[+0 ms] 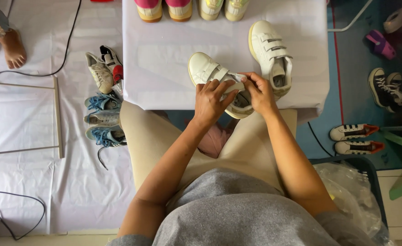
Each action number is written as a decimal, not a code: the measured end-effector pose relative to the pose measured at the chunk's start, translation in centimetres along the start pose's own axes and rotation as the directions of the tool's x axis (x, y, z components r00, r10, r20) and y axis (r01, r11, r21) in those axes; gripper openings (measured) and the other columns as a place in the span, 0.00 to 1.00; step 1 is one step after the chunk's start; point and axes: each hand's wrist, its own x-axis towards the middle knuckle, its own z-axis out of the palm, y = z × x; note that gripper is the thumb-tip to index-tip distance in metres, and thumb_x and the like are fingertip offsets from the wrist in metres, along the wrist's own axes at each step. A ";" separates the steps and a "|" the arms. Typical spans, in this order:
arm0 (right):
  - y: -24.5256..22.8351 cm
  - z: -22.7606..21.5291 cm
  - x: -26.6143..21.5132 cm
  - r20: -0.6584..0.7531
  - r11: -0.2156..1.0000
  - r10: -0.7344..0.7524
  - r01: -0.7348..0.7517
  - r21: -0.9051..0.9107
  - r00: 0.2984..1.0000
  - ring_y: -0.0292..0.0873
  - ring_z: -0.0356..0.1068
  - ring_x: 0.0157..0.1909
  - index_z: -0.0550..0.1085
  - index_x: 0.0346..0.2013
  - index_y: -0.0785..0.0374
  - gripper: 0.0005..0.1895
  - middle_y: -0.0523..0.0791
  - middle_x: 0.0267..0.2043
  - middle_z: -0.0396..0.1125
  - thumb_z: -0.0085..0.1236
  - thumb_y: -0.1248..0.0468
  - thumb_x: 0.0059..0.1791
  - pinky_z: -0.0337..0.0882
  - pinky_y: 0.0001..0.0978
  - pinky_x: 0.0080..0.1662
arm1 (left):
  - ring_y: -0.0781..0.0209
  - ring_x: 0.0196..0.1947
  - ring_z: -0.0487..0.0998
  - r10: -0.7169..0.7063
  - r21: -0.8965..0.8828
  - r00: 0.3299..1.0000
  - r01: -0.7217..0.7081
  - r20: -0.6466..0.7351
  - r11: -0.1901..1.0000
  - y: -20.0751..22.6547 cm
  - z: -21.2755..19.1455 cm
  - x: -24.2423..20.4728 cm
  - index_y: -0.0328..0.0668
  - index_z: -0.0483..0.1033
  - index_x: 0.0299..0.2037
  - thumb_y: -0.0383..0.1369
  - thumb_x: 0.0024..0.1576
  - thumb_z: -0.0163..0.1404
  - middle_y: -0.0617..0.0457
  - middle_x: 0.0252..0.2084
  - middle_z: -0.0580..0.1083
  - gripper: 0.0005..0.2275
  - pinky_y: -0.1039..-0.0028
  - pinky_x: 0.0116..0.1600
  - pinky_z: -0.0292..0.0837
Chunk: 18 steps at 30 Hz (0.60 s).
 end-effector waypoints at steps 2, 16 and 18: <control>-0.1 0.0 0.0 0.005 1.000 -0.001 0.001 -0.002 1.000 0.34 0.64 0.39 0.80 0.48 0.56 0.09 0.43 0.30 0.70 0.53 0.61 0.58 0.71 0.35 0.44 | 0.60 0.27 0.73 -0.014 -0.011 1.000 0.014 0.000 1.000 0.0 -0.1 0.0 0.60 0.78 0.43 0.49 0.58 0.56 0.61 0.23 0.63 0.10 0.70 0.41 0.66; 1.0 0.4 0.4 -0.018 0.998 -0.044 0.044 0.034 0.999 0.39 0.69 0.46 0.79 0.49 0.59 0.10 0.49 0.38 0.74 0.52 0.63 0.58 0.71 0.42 0.50 | 0.55 0.22 0.80 -0.233 0.056 0.966 0.228 0.109 0.972 -1.1 2.5 0.6 0.53 0.74 0.40 0.49 0.61 0.50 0.58 0.19 0.72 0.12 0.65 0.37 0.71; 1.0 0.4 0.4 -0.031 0.998 -0.042 0.043 0.036 0.999 0.40 0.69 0.47 0.79 0.49 0.60 0.09 0.49 0.38 0.74 0.52 0.64 0.58 0.71 0.43 0.51 | 0.54 0.22 0.81 -0.253 0.082 0.957 0.243 0.143 0.967 -1.0 2.5 1.0 0.52 0.74 0.40 0.50 0.61 0.49 0.56 0.19 0.74 0.13 0.64 0.37 0.71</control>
